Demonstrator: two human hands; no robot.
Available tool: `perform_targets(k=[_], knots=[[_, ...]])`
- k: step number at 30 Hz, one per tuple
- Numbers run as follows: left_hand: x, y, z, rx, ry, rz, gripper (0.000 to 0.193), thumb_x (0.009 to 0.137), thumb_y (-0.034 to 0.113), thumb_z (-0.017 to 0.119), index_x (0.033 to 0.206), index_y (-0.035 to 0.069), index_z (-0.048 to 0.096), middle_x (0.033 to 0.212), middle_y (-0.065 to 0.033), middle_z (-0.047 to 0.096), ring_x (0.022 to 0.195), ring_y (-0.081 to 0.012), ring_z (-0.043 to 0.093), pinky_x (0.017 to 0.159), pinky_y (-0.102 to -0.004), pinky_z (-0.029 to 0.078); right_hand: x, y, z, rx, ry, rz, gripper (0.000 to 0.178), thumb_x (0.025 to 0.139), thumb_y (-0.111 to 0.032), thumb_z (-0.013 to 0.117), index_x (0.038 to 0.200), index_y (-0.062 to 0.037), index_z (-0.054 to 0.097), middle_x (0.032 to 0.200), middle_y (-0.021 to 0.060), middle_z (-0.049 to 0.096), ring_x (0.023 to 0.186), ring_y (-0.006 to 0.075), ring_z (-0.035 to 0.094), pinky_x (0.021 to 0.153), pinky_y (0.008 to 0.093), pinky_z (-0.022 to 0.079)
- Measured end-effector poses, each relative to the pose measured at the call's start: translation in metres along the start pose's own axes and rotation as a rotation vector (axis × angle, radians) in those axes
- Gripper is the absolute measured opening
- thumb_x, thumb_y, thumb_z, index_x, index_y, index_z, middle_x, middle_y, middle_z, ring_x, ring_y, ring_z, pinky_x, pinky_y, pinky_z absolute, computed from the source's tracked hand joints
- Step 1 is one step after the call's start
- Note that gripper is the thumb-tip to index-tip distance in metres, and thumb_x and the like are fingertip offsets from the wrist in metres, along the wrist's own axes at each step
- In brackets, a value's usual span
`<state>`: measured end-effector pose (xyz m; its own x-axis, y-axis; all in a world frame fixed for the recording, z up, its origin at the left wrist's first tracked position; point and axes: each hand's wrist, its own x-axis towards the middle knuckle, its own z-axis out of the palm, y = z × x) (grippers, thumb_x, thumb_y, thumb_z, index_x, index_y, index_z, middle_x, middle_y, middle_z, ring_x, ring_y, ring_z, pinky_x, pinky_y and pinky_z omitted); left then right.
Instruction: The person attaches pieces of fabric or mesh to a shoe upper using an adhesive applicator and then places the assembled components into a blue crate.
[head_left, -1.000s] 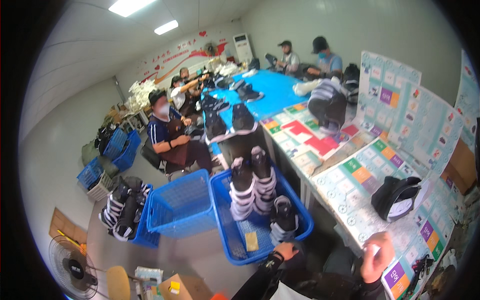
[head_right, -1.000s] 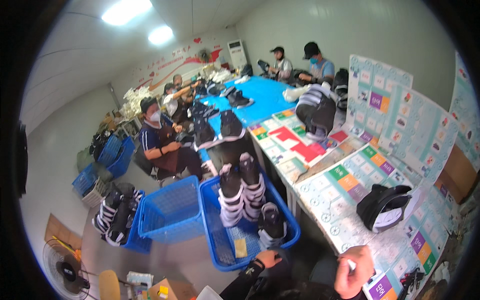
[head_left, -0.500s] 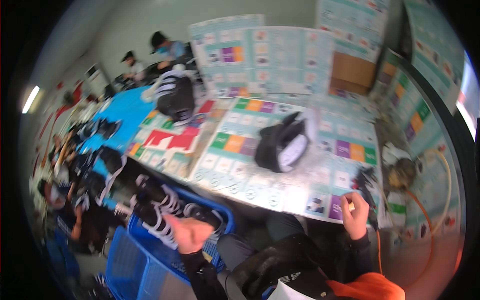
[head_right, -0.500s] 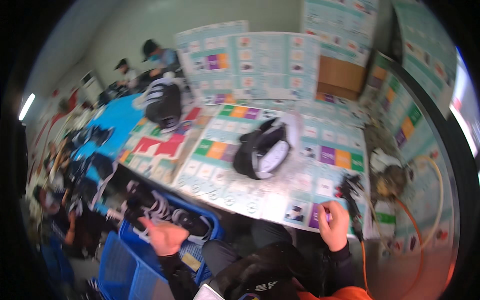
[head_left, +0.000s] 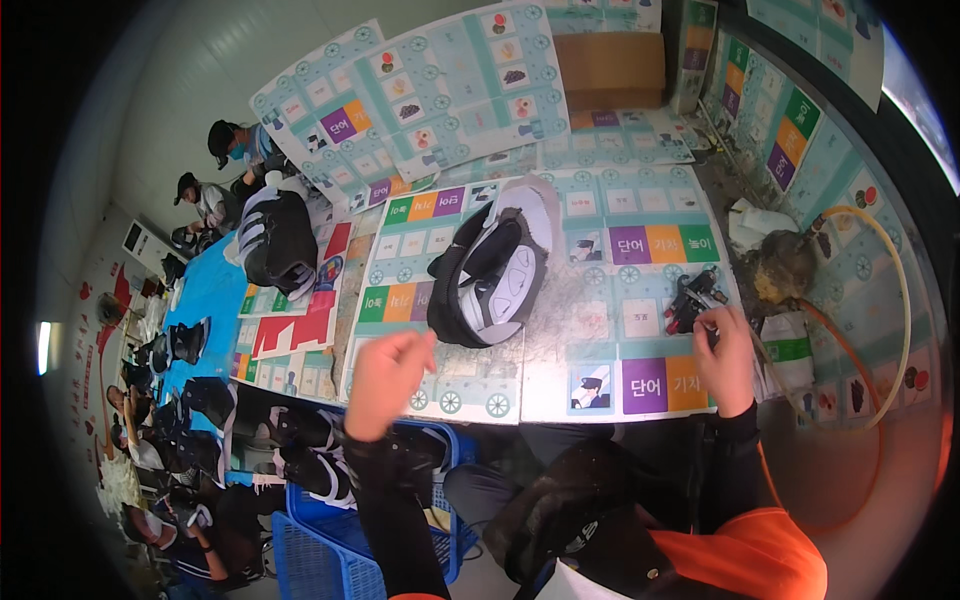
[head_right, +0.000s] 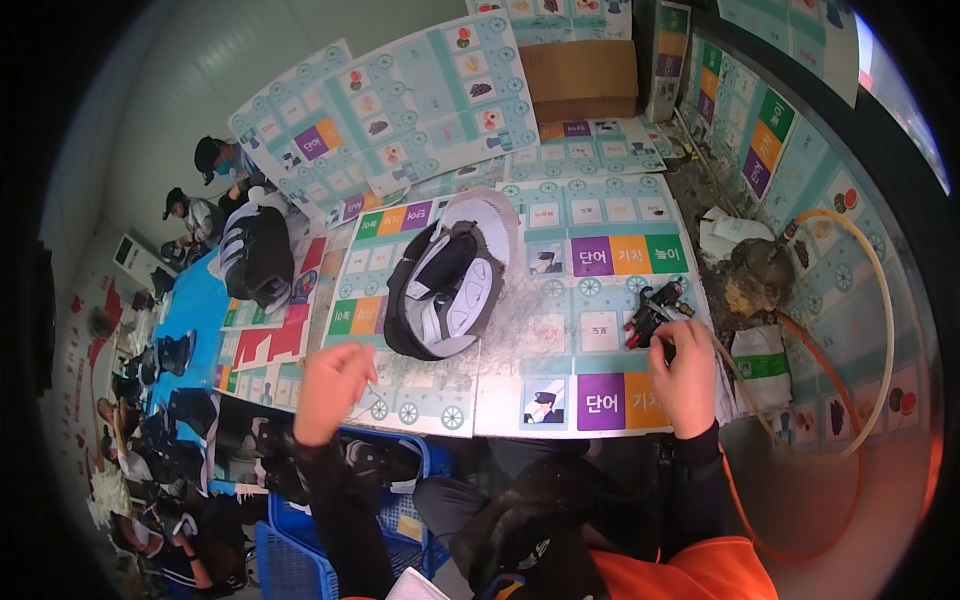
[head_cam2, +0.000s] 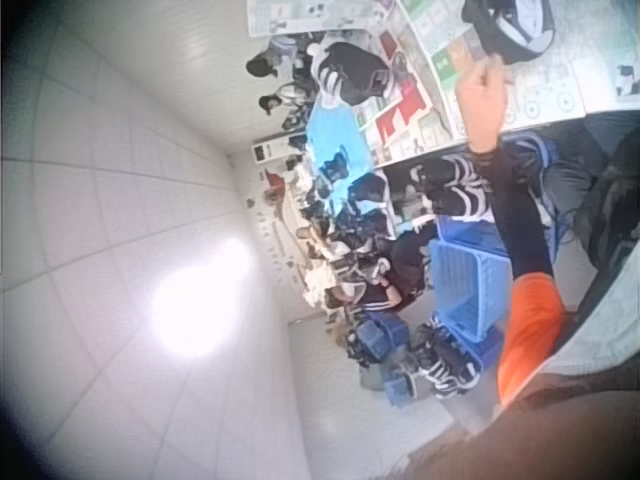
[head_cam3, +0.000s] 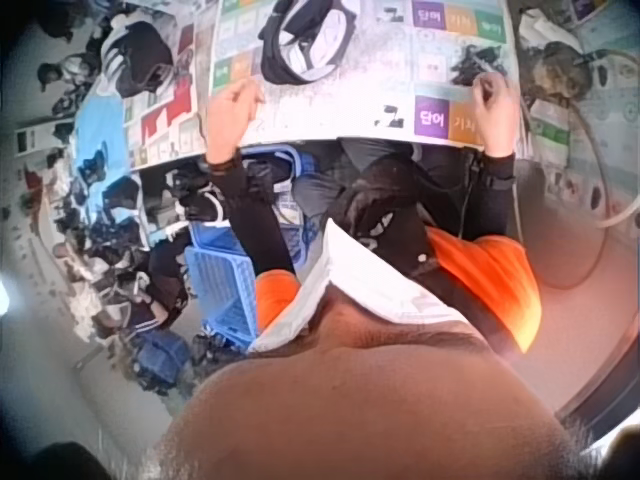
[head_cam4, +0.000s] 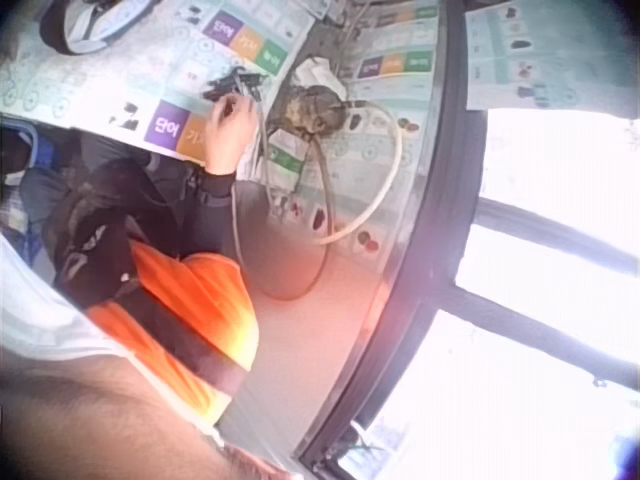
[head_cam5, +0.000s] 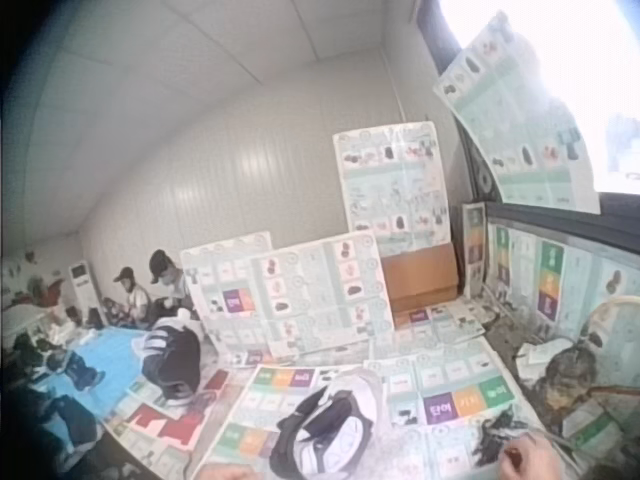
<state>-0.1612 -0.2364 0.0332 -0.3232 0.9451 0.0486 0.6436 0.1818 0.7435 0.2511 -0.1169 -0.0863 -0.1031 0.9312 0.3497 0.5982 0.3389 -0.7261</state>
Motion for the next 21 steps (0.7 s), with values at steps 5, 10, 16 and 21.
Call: perform_targets(k=[5,10,16,21], knots=[[0.129,-0.053,-0.018,0.046,0.072,0.076,0.043,0.103,0.042,0.065,0.108,-0.001,0.068,0.089,-0.0063,0.072,0.078,-0.0147,0.065,0.071,-0.0301,0.051,0.009,0.018,0.013,-0.412,0.021,-0.073,0.049,0.081,-0.003,0.073,0.126,0.0039,0.053,0.125,0.0213,0.054,0.118,0.0428,0.051,0.098,0.0495,0.047],[0.226,-0.050,0.005,0.070,-0.238,-0.111,0.069,0.100,0.066,0.053,0.114,0.001,0.070,0.103,-0.0085,0.074,0.089,-0.0194,0.070,0.079,-0.0334,0.056,0.020,0.039,0.027,-0.460,-0.024,-0.055,0.062,0.077,-0.005,0.074,0.133,0.0060,0.050,0.129,0.0223,0.051,0.122,0.0428,0.049,0.102,0.0493,0.048],[0.265,-0.090,0.033,0.363,-0.443,-0.589,0.070,0.100,0.068,0.046,0.107,0.002,0.070,0.087,-0.0103,0.074,0.070,-0.0222,0.072,0.060,-0.0346,0.058,0.022,0.034,0.030,-0.551,-0.096,-0.011,0.065,0.070,-0.001,0.075,0.129,0.0068,0.050,0.125,0.0220,0.052,0.119,0.0435,0.050,0.096,0.0505,0.050],[0.252,-0.094,0.023,0.099,-0.601,-0.622,0.038,0.097,0.041,0.057,0.110,0.006,0.068,0.092,-0.0097,0.074,0.076,-0.0240,0.072,0.064,-0.0368,0.057,0.026,0.034,0.033,-0.437,-0.062,0.022,0.052,0.073,0.004,0.068,0.121,0.0100,0.051,0.116,0.0253,0.054,0.112,0.0451,0.052,0.093,0.0512,0.049]])
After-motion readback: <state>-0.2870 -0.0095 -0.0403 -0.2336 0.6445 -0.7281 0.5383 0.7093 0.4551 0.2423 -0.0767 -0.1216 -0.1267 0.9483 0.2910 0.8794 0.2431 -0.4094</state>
